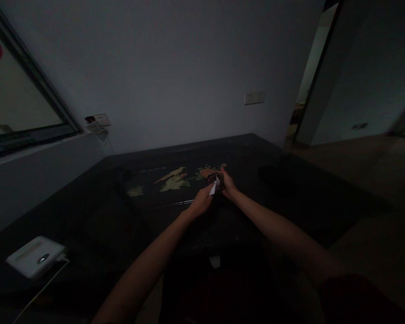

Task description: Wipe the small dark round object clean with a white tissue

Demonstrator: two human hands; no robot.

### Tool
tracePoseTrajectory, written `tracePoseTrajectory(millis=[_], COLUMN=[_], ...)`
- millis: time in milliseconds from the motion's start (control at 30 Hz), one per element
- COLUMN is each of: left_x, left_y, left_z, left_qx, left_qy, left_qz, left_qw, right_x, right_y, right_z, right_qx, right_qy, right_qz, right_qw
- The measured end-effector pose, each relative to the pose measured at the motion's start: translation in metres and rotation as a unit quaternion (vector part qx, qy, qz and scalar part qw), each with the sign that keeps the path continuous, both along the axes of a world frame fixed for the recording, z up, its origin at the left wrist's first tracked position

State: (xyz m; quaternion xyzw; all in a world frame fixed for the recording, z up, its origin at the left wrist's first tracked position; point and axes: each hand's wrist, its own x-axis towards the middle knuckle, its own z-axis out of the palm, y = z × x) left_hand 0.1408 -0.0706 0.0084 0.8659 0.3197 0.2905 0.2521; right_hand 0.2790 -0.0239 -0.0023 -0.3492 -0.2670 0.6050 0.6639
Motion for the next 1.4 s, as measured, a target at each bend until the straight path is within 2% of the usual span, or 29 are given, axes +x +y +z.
tracePoseTrajectory(millis=[133,267,367,467,600,733,833,933,1067,1133,1233,1400], left_x=[-0.001,0.002,0.004,0.006,0.006,0.005,0.005,0.006,0.008,0.009,0.01,0.008], left_y=[-0.007,-0.012,-0.012,-0.011,-0.012,-0.01,-0.004,0.004,0.006,0.003,-0.002,-0.006], left_z=[0.005,0.007,0.005,0.004,0.006,0.003,-0.005,-0.011,-0.01,-0.007,-0.003,0.001], left_qx=[0.039,0.139,0.219,0.246,0.233,0.17,0.105,0.03,-0.06,-0.065,-0.032,0.05], left_qy=[0.116,0.249,0.281,0.295,0.297,0.261,0.182,0.06,-0.058,-0.071,-0.048,0.082], left_qz=[0.032,0.076,0.099,0.112,0.102,0.082,0.064,0.018,0.0,0.001,0.003,0.025], left_qw=[0.992,0.955,0.929,0.916,0.92,0.947,0.976,0.998,0.996,0.995,0.998,0.995], right_x=[0.003,0.006,0.007,0.008,0.007,0.005,0.005,0.006,0.007,0.007,0.007,0.006], right_y=[0.003,0.004,0.005,0.005,0.004,0.003,0.004,0.006,0.008,0.009,0.009,0.007], right_z=[-0.002,-0.001,0.0,0.0,0.001,0.002,0.001,-0.003,-0.006,-0.007,-0.006,-0.003], right_qx=[0.005,0.001,-0.004,-0.005,-0.005,-0.013,-0.011,0.001,0.011,0.013,0.012,-0.004], right_qy=[-0.001,-0.005,-0.013,-0.017,-0.003,0.002,-0.004,-0.009,-0.008,-0.01,-0.011,0.005], right_qz=[0.041,0.048,0.04,0.04,0.039,0.03,0.048,0.058,0.049,0.05,0.06,0.056], right_qw=[0.999,0.999,0.999,0.999,0.999,0.999,0.999,0.998,0.999,0.999,0.998,0.998])
